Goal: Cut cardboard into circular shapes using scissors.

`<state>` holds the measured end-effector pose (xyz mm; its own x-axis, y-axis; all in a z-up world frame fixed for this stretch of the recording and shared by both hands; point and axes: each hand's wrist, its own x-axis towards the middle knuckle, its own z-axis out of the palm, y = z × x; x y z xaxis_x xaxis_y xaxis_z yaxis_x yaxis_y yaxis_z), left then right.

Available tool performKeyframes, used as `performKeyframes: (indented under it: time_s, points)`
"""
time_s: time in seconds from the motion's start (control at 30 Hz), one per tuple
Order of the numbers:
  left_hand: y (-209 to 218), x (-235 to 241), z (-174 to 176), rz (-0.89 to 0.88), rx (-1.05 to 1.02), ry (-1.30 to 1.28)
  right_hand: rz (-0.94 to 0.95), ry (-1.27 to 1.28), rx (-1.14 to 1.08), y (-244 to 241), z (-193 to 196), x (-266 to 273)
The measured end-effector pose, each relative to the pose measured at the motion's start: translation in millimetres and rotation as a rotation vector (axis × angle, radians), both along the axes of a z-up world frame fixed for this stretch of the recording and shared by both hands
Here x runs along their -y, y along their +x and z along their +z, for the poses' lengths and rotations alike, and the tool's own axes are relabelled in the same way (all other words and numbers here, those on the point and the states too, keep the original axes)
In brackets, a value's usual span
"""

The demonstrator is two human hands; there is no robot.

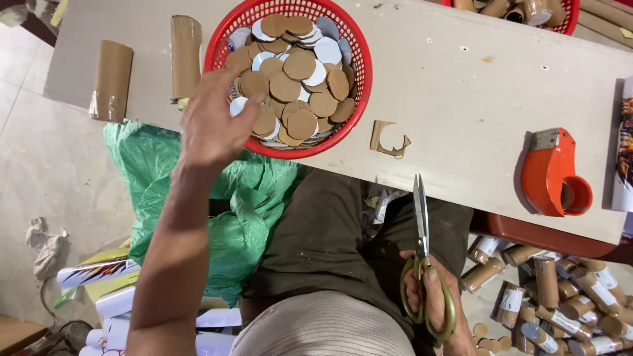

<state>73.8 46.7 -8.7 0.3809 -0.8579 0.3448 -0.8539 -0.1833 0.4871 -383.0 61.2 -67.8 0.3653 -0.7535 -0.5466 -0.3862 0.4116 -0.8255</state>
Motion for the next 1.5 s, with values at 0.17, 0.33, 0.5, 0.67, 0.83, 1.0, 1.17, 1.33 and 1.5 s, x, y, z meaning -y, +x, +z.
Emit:
performKeyframes:
  time_s: [0.17,0.33,0.5,0.67,0.83,1.0,1.17,1.33,1.5]
  points:
    - [19.8,-69.8,-19.6,0.228,-0.219,0.193,-0.010,0.016,-0.032,-6.5,-10.6,-0.6]
    - [30.9,-183.0,-12.2,0.442,-0.314,0.391,-0.028,0.029,0.046,-9.1,-9.4,9.0]
    - [3.3,-258.2,-22.6,0.195,-1.125,0.674,-0.120,0.140,0.123,-21.7,-37.9,24.7]
    - [14.5,-306.8,-241.2,0.269,-0.980,0.859,-0.162,0.094,0.119,7.0,-22.2,29.8]
    - [40.2,-310.4,-420.9,0.746,-1.406,0.524,-0.222,-0.049,0.152,8.5,4.0,32.7]
    - [30.5,-261.5,-465.8,0.155,-0.128,0.689,-0.198,-0.125,0.030,4.8,22.3,34.0]
    - [19.8,-153.6,-427.5,0.164,-0.138,0.853,-0.191,-0.087,-0.128,26.6,46.8,37.5]
    - [-7.3,-136.3,-535.7,0.070,-0.066,0.732,-0.283,-0.035,-0.262,32.3,25.9,52.0]
    - [-68.5,-63.5,-579.7,-0.028,-0.120,0.675,-0.334,-0.090,-0.093,17.0,-7.4,53.8]
